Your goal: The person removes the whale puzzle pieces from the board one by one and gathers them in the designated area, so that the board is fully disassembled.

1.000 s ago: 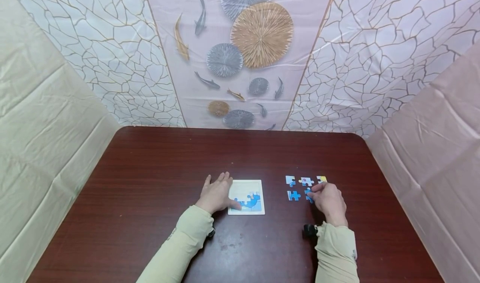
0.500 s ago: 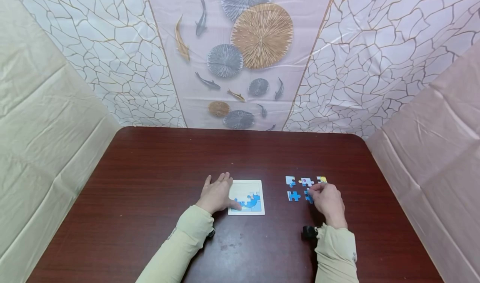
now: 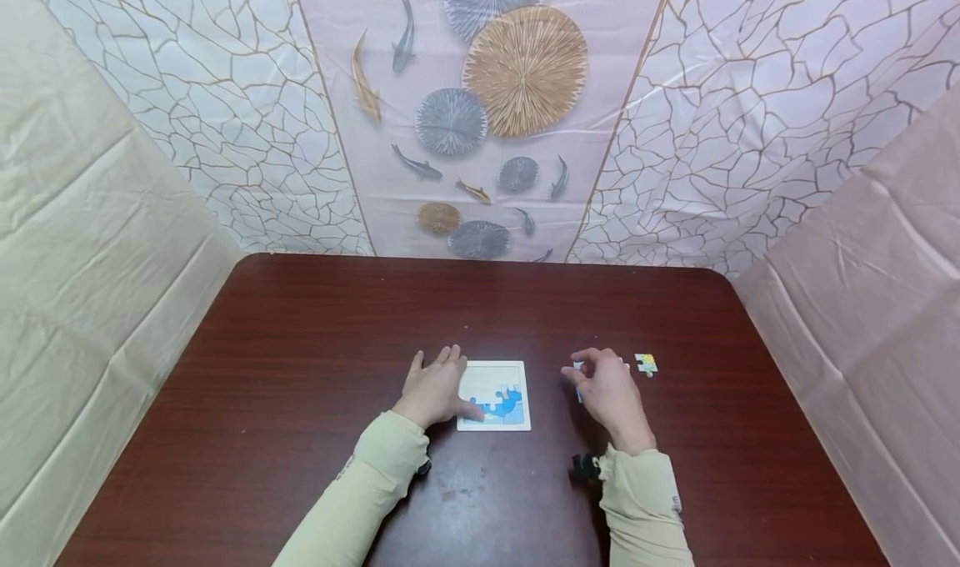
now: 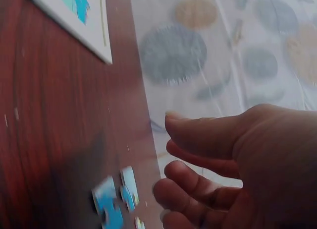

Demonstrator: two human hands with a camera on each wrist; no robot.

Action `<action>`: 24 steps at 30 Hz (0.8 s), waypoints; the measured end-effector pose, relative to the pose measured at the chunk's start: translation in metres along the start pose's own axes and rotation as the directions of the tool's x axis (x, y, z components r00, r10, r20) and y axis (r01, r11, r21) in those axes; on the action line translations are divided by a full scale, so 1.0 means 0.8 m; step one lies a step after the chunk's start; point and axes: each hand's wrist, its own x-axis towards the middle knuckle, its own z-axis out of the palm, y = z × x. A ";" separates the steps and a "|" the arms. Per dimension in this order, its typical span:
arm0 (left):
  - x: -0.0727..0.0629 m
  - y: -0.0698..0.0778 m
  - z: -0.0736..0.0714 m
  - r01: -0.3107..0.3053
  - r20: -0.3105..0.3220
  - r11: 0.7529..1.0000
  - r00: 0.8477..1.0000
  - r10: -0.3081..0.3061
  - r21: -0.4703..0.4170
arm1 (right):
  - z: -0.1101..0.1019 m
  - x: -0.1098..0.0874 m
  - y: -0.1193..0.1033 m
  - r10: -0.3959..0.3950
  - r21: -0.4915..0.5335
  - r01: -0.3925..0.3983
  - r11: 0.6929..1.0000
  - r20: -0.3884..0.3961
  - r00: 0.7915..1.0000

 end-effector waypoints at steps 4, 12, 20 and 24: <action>0.000 0.001 -0.001 0.001 0.001 1.000 1.000 -0.002 0.005 | 0.017 -0.002 -0.017 -0.065 -0.017 0.066 0.998 0.029 0.997; 0.001 0.002 0.000 0.001 0.000 1.000 1.000 -0.001 0.004 | 0.042 -0.007 -0.040 -0.167 -0.064 0.171 0.983 0.069 0.984; 0.001 0.001 0.001 0.003 -0.005 1.000 1.000 -0.003 0.016 | 0.055 -0.012 -0.047 -0.267 -0.135 0.282 0.950 0.121 0.956; 0.001 0.001 0.001 0.000 -0.011 1.000 1.000 0.000 0.012 | 0.057 -0.014 -0.047 -0.271 -0.141 0.289 0.947 0.133 0.953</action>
